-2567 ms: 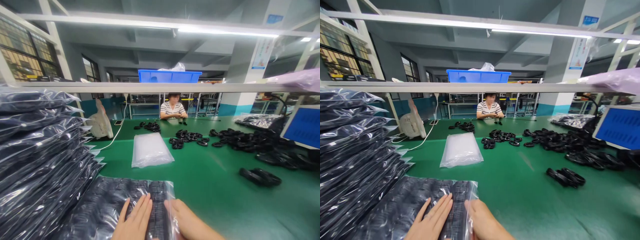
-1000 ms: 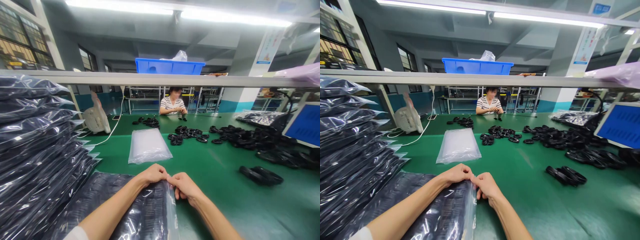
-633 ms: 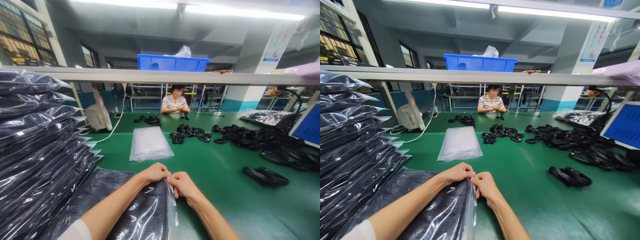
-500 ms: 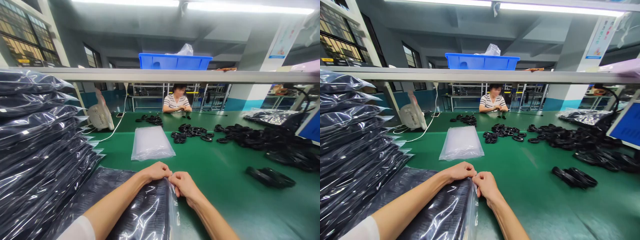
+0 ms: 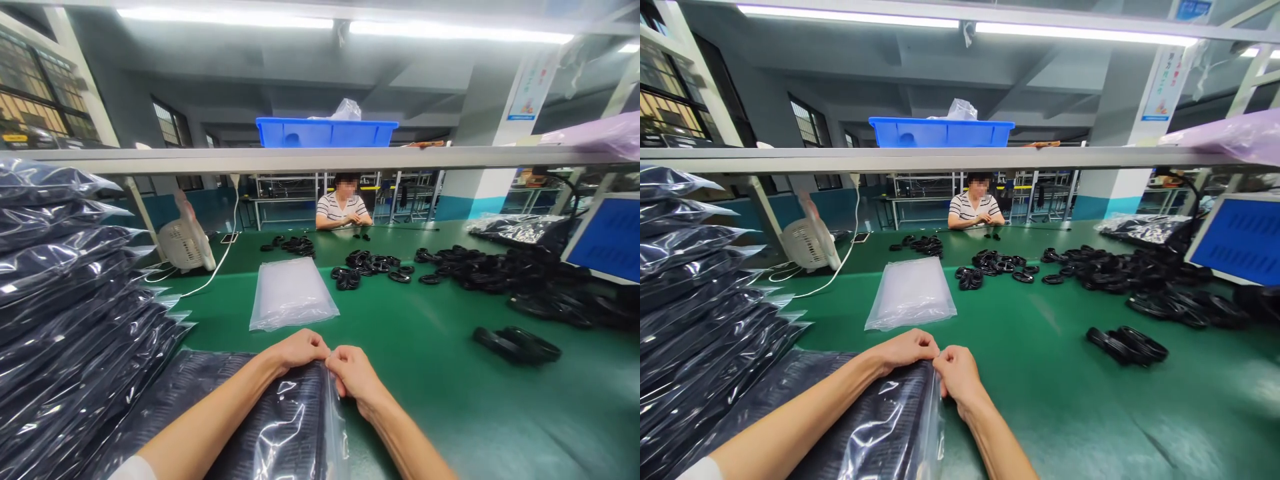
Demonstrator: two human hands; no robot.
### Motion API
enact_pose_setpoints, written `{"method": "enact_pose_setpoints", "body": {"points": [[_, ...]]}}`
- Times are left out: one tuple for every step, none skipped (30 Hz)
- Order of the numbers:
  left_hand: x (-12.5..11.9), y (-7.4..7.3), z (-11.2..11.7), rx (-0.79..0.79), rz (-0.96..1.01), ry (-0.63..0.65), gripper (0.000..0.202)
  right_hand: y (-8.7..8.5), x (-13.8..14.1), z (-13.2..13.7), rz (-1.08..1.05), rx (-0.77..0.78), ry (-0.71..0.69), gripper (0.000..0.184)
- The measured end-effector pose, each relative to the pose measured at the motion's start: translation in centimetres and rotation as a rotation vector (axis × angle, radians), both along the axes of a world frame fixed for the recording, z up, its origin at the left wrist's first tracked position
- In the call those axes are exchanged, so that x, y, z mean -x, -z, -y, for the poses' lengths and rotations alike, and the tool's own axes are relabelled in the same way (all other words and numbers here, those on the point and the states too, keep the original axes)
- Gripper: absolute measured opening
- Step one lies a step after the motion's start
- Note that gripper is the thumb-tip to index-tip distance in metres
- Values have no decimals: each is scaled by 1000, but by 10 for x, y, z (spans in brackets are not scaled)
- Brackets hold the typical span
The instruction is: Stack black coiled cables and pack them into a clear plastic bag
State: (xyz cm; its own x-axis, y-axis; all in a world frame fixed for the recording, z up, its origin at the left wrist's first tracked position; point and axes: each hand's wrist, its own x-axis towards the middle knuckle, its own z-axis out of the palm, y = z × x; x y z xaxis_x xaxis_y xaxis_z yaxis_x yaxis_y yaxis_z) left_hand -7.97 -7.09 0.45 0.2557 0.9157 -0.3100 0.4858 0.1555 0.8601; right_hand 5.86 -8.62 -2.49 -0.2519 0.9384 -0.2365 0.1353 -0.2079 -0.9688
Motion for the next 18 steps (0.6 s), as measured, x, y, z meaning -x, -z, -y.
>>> {"method": "enact_pose_setpoints", "body": {"points": [[0, -1, 0, 5, 1, 3, 18, 1, 2, 0, -4, -9, 18, 20], [-1, -2, 0, 8, -1, 5, 18, 1, 3, -1, -6, -15, 31, 20], [-1, -3, 0, 7, -2, 8, 18, 1, 3, -1, -9, -17, 35, 21], [-2, -5, 0, 1, -6, 9, 18, 0, 2, -1, -11, -18, 30, 21], [-3, -7, 1, -10, -10, 11, 18, -1, 1, -1, -14, -15, 13, 20], [-4, -9, 1, -26, -15, 13, 18, -3, -2, -1, -17, -6, -14, 20], [-4, -11, 1, -43, -21, 15, 18, -5, -4, -1, -20, 5, -47, 20], [-5, -12, 1, -59, -25, 19, 18, -8, -7, -1, -22, 19, -79, 21], [-5, -13, 0, -73, -29, 29, 19, -10, -9, 0, -23, 31, -100, 22], [-4, -13, -2, -82, -32, 46, 21, -13, -11, 0, -24, 42, -109, 23], [-2, -11, -5, -93, -33, 69, 23, -14, -11, 1, -27, 48, -102, 24], [0, -9, -8, -104, -35, 93, 24, -14, -10, 0, -31, 51, -83, 24], [2, -5, -13, -118, -39, 114, 25, -13, -9, -1, -34, 58, -66, 23], [5, -1, -18, -119, -43, 136, 26, -12, -7, -2, -33, 60, -37, 23], [8, 3, -24, -125, -44, 166, 29, -9, -5, -5, -33, 65, -17, 23], [10, 7, -29, -131, -38, 179, 31, -7, -3, -7, -38, 65, 11, 22], [12, 10, -34, -111, -30, 189, 33, -6, -2, -9, -52, 64, 34, 21], [13, 12, -38, -99, -26, 204, 33, -6, -2, -11, -47, 59, 56, 20]]}}
